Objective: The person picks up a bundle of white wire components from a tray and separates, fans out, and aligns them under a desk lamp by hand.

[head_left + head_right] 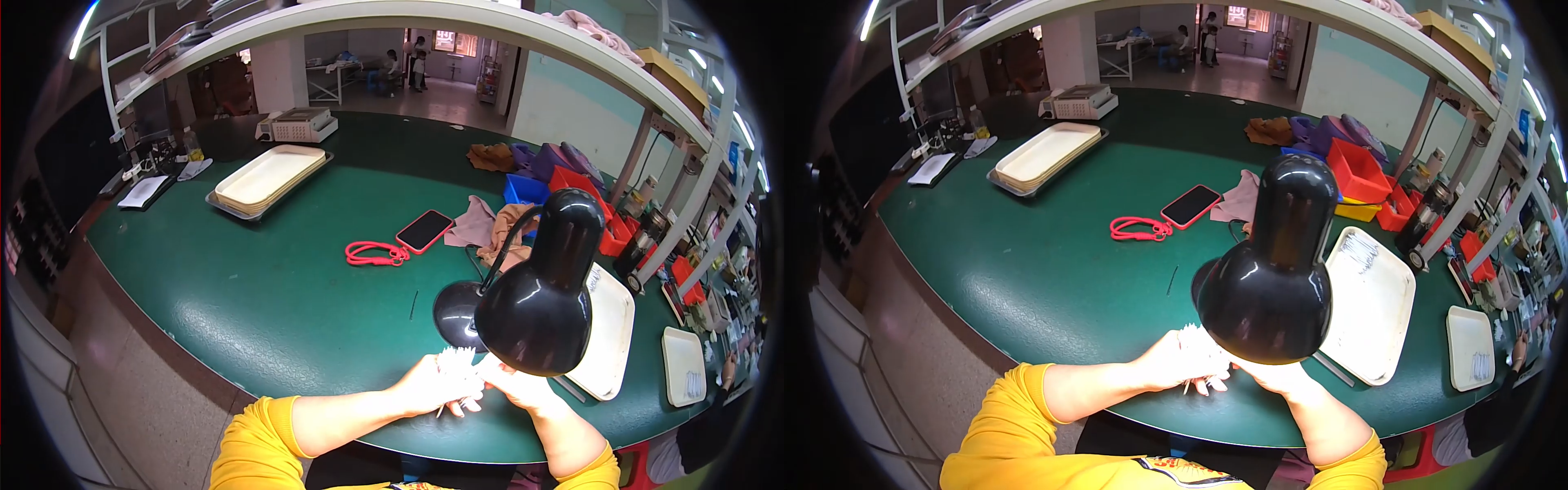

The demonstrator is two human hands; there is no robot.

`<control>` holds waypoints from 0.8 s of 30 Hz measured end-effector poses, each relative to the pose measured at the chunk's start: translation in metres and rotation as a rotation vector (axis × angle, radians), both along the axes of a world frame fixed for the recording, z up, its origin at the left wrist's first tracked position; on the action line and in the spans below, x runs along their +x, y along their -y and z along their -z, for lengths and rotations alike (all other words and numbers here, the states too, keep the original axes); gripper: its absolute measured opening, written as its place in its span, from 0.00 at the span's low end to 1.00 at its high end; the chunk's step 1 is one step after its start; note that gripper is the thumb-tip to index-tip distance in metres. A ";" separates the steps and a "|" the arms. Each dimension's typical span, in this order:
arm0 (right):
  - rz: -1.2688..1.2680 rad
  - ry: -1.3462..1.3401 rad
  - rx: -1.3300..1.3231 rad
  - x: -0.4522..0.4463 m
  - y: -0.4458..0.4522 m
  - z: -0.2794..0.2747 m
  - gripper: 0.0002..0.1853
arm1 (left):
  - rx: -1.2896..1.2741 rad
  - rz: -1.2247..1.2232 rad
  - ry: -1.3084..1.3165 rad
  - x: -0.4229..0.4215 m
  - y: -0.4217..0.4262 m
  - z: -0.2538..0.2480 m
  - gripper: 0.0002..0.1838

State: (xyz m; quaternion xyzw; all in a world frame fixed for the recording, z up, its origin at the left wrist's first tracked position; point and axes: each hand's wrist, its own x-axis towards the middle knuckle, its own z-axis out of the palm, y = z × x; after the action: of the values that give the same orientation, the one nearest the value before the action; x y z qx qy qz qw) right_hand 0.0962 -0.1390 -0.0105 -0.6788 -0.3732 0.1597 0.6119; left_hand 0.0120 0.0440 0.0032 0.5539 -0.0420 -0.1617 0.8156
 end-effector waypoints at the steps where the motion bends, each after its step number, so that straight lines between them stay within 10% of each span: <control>1: 0.006 0.057 -0.026 0.001 0.001 0.001 0.11 | -0.031 -0.016 -0.005 -0.001 0.001 0.000 0.13; 24: 0.114 0.269 -0.041 -0.008 -0.005 -0.006 0.16 | 0.040 -0.050 0.057 0.000 -0.001 0.000 0.10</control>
State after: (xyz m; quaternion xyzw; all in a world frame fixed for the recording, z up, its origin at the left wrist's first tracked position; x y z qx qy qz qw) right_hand 0.0887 -0.1339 -0.0050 -0.7267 -0.4092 0.0400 0.5504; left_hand 0.0119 0.0452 0.0033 0.5754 -0.0483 -0.1263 0.8066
